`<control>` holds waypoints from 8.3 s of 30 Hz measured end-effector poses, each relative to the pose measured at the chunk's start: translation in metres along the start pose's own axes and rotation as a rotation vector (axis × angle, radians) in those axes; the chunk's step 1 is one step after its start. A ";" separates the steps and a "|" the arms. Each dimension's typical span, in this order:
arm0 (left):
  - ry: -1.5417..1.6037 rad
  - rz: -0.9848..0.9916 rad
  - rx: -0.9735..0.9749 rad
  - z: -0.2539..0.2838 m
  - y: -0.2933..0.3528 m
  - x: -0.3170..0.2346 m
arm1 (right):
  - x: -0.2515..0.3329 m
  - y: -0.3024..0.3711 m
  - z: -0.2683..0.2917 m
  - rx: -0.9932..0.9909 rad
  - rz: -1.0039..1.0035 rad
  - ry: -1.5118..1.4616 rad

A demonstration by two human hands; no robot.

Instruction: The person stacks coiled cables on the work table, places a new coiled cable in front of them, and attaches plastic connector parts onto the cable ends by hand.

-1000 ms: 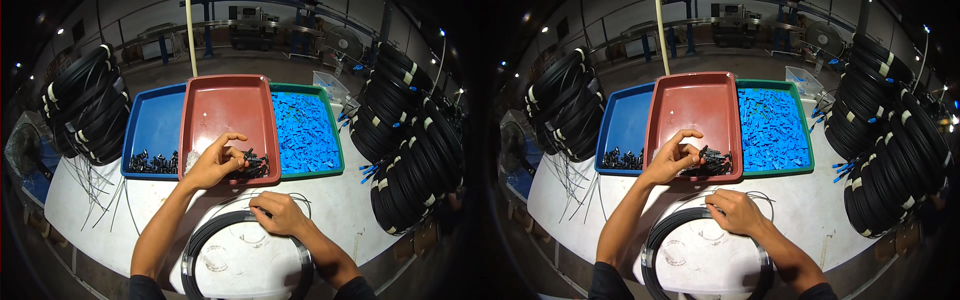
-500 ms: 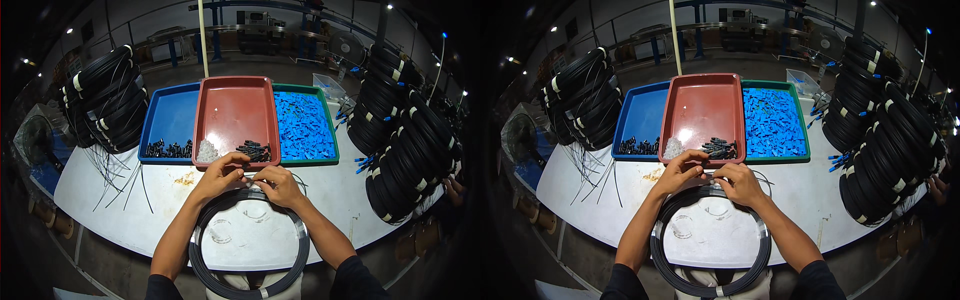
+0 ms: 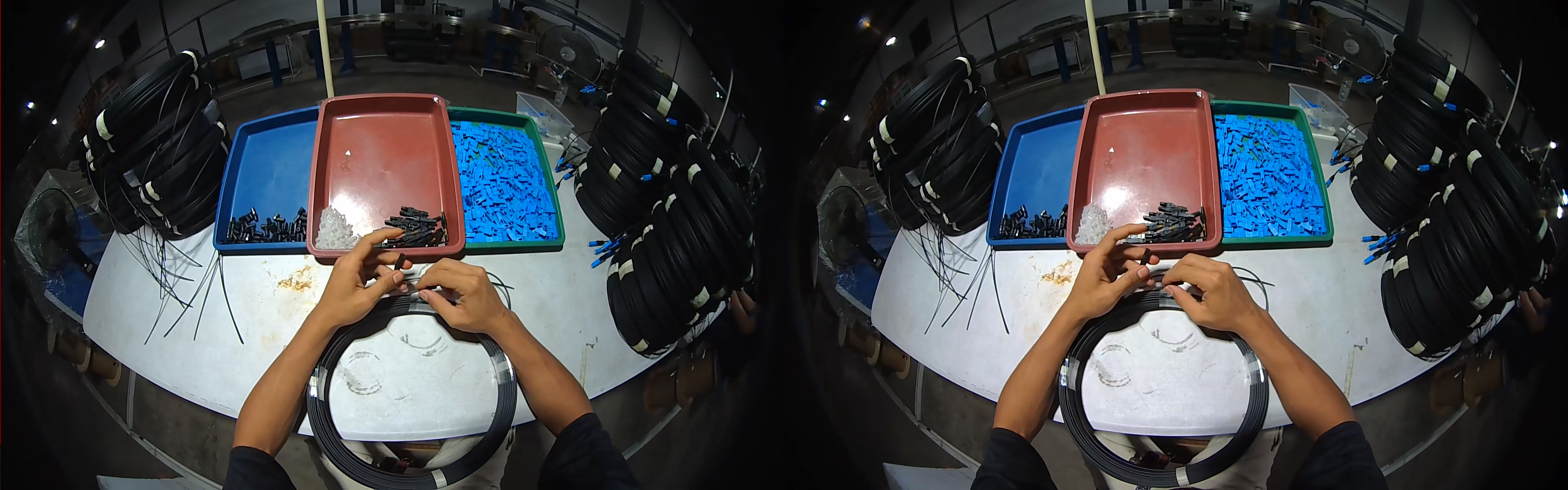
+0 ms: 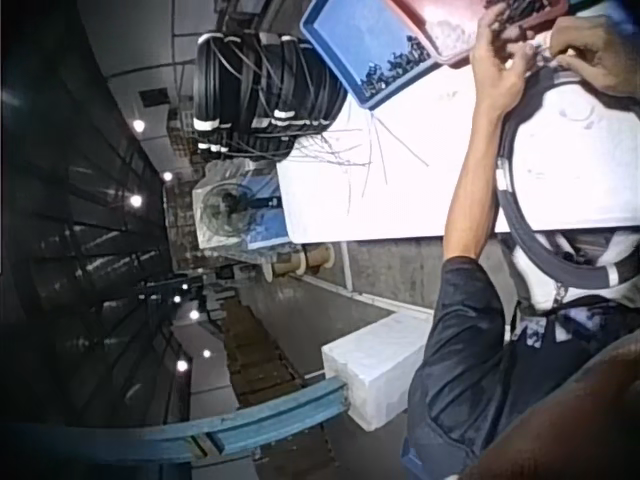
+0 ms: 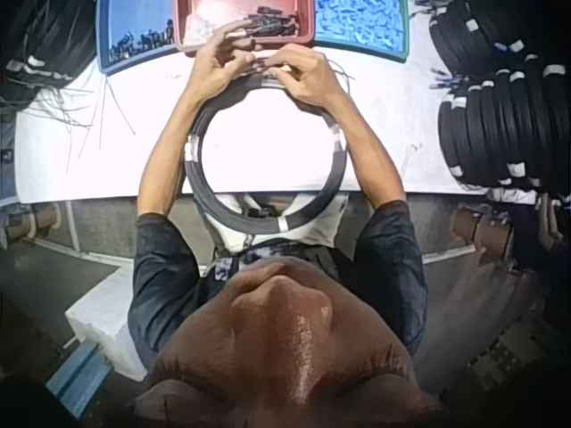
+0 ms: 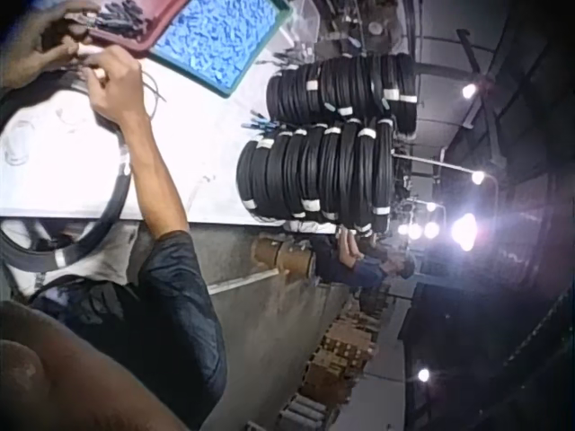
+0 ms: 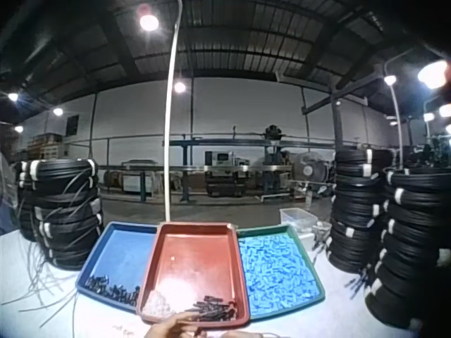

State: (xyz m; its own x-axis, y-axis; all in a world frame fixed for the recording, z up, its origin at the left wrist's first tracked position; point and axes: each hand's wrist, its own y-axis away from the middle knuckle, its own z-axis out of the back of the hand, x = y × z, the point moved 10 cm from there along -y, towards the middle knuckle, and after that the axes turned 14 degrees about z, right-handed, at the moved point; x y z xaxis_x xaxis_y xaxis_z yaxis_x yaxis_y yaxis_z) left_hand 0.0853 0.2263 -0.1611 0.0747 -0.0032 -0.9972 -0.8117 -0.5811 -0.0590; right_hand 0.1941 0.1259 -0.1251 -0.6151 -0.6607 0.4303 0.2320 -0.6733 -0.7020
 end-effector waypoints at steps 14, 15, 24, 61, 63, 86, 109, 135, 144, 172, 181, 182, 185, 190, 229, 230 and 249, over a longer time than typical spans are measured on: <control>-0.123 -0.001 -0.011 0.001 0.002 0.002 | 0.004 0.001 -0.004 0.029 0.077 0.038; -0.121 -0.012 -0.002 0.002 0.002 0.003 | 0.005 0.001 -0.005 0.027 0.077 0.037; -0.293 -0.161 -0.103 0.005 0.007 -0.011 | 0.007 -0.002 0.004 -0.056 0.070 0.049; -0.422 -0.192 -0.073 -0.008 0.011 -0.020 | 0.007 0.001 0.007 -0.083 0.099 0.069; -0.406 -0.193 -0.075 -0.007 0.011 -0.021 | 0.008 0.000 0.008 -0.092 0.110 0.061; -0.396 -0.159 -0.056 -0.012 0.011 -0.022 | 0.026 -0.002 0.014 -0.111 0.282 0.236; -0.675 -0.424 -0.133 -0.019 0.025 -0.044 | 0.019 -0.001 0.011 -0.121 0.210 0.149; -0.562 -0.369 -0.170 -0.013 0.025 -0.045 | 0.050 0.001 0.016 -0.114 0.435 0.261; -0.529 -0.420 -0.118 -0.025 0.027 -0.052 | 0.065 -0.002 0.011 -0.108 0.526 0.355; -0.500 -0.271 -0.137 -0.020 0.023 -0.041 | 0.065 -0.008 0.001 0.016 0.442 0.361; -0.670 -0.391 -0.151 -0.031 0.032 -0.058 | 0.036 -0.006 0.000 -0.025 0.233 0.160; -0.528 -0.297 -0.160 -0.022 0.026 -0.049 | 0.049 -0.008 0.002 -0.013 0.331 0.252; -0.507 -0.406 -0.169 -0.029 0.029 -0.058 | 0.061 -0.005 0.000 0.024 0.442 0.385; -1.178 -0.983 -0.128 -0.072 0.064 -0.068 | 0.019 0.002 -0.006 -0.065 0.095 -0.016; -1.114 -0.866 -0.169 -0.064 0.058 -0.071 | 0.001 0.007 -0.006 -0.084 -0.180 -0.169; -0.992 -0.761 -0.180 -0.054 0.051 -0.069 | 0.007 0.005 -0.003 -0.088 -0.102 -0.079; -0.416 -0.270 -0.302 0.003 0.027 -0.045 | 0.019 0.001 0.028 -0.019 0.214 0.331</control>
State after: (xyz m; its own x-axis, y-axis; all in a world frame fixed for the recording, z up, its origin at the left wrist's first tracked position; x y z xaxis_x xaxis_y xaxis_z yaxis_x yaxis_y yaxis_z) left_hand 0.0586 0.2130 -0.1182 -0.0278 0.4620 -0.8865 -0.5899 -0.7235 -0.3586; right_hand 0.2036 0.1029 -0.1019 -0.7646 -0.6408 0.0692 0.3695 -0.5237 -0.7676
